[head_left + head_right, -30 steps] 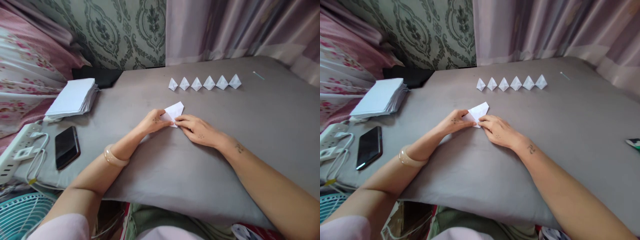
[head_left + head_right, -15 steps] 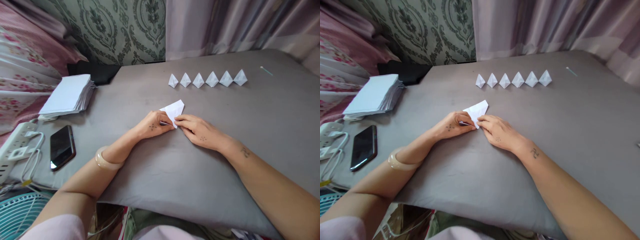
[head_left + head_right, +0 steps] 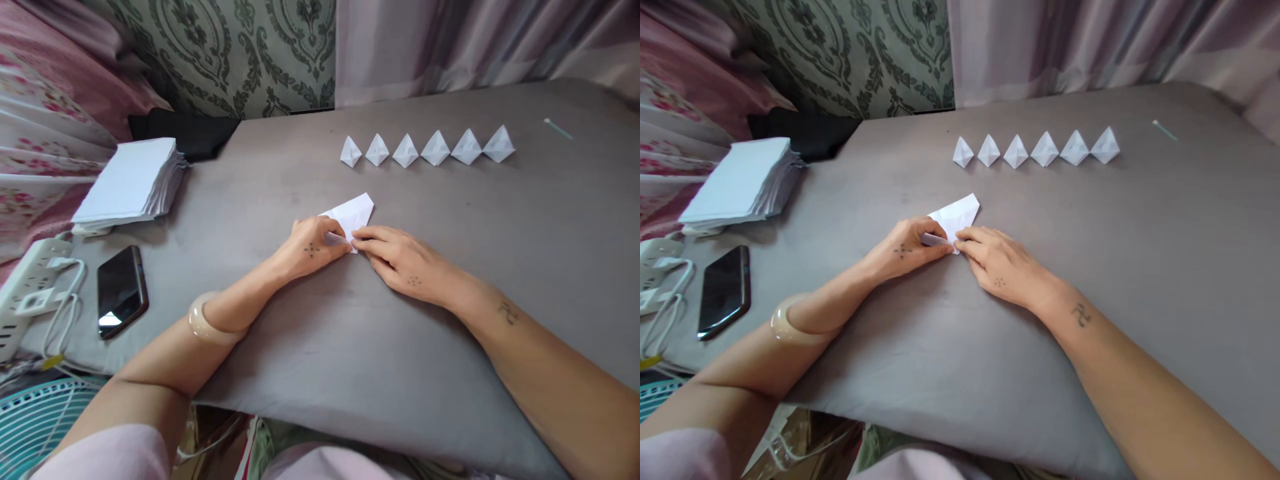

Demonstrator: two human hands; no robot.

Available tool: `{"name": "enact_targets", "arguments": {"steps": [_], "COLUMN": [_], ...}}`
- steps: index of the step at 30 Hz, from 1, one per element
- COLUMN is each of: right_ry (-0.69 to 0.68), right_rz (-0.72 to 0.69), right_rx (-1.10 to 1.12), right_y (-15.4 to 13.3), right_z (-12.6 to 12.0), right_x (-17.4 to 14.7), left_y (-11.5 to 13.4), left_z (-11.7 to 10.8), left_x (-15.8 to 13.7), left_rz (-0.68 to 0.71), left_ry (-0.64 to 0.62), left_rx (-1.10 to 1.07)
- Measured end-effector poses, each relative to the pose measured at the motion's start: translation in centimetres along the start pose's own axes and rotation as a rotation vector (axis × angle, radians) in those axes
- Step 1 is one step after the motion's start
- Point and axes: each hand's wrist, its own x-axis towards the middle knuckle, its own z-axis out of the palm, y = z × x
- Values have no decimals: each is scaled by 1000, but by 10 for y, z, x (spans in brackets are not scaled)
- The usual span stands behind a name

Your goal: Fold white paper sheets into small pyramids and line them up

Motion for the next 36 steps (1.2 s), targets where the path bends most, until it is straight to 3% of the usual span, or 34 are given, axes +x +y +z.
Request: {"name": "enact_targets", "arguments": {"steps": [3, 12, 20, 36], "right_ry": [4, 8, -1, 26], "right_rz": [-10, 8, -202, -239], "right_rx": [5, 73, 45, 52], "right_y": [0, 1, 14, 18], "right_z": [0, -7, -10, -8], "right_x": [0, -1, -2, -3], "left_y": [-2, -10, -7, -9], "left_z": [-1, -8, -8, -11], "left_x": [1, 1, 4, 10], "left_rz": [1, 199, 126, 146], "left_ry": [-18, -137, -91, -152], "left_rx": [40, 122, 78, 19]}}
